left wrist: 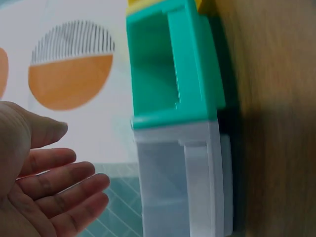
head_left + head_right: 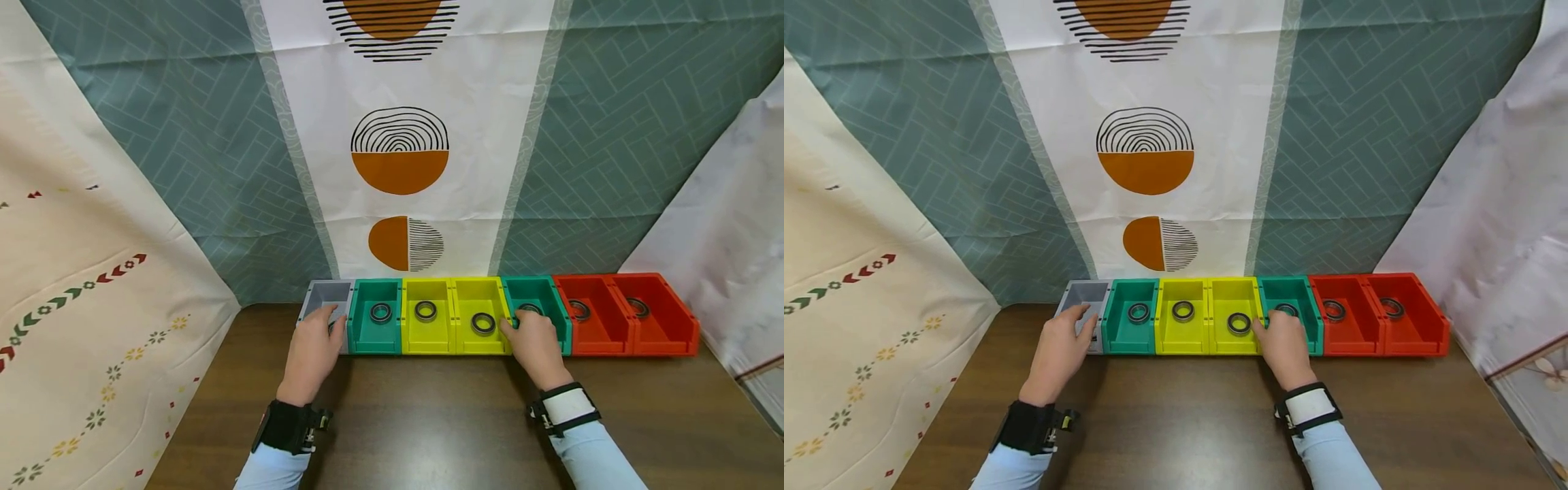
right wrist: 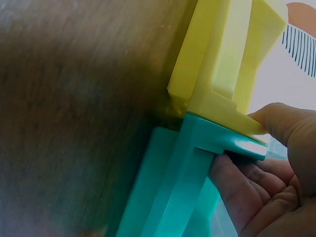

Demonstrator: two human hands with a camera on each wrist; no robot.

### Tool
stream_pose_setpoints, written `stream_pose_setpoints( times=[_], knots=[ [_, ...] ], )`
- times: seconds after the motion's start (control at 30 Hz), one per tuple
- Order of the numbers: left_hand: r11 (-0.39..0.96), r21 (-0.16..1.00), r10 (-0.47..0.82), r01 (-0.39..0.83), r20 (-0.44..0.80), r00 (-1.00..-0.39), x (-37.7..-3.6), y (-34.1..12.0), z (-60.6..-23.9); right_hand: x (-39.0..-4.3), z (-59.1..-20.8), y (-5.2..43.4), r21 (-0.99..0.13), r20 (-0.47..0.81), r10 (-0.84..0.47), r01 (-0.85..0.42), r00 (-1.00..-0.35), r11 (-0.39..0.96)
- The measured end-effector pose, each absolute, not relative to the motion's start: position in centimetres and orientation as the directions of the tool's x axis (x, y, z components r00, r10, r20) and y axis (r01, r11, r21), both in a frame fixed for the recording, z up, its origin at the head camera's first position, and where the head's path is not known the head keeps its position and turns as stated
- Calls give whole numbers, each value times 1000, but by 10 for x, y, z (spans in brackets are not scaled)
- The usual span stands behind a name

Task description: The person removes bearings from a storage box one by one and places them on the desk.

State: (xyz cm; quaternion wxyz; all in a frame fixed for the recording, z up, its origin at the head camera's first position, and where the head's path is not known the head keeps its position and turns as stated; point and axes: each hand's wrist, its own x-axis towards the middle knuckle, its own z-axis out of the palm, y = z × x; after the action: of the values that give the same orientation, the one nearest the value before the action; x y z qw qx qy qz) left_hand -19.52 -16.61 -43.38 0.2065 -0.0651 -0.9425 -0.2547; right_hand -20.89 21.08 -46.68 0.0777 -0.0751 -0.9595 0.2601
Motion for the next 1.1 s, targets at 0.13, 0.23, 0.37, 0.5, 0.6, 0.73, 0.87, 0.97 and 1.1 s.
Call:
stream_pose_setpoints(
  times=[0.13,0.23,0.37,0.5,0.6,0.73,0.87,0.97,1.1],
  knots=[
    [851,489,-25,192,402,-915,-210,-178,-435,-209,-466,210,-511,96,180,107,-979,853],
    [843,511,-52,167,386,-921,-220,-185,-438,-209,-465,210,-510,86,179,112,-980,853],
    [832,537,-73,140,355,-932,-232,-191,-443,-210,-464,208,-504,91,176,108,-980,857],
    [819,563,-79,108,297,-951,-241,-193,-451,-212,-463,207,-503,79,182,118,-980,856],
    [821,566,-79,75,243,-967,-246,-193,-457,-212,-463,207,-505,68,186,127,-980,854],
    [834,550,-68,40,175,-982,-251,-191,-465,-211,-464,208,-507,68,187,128,-980,853],
    [852,522,-41,39,142,-989,-256,-189,-471,-211,-465,210,-506,70,190,130,-979,853],
    [870,490,-21,43,125,-992,-258,-188,-474,-210,-465,210,-506,65,190,132,-980,853],
    [888,457,15,49,78,-997,-259,-187,-476,-211,-465,210,-500,52,192,141,-980,855]
  ],
)
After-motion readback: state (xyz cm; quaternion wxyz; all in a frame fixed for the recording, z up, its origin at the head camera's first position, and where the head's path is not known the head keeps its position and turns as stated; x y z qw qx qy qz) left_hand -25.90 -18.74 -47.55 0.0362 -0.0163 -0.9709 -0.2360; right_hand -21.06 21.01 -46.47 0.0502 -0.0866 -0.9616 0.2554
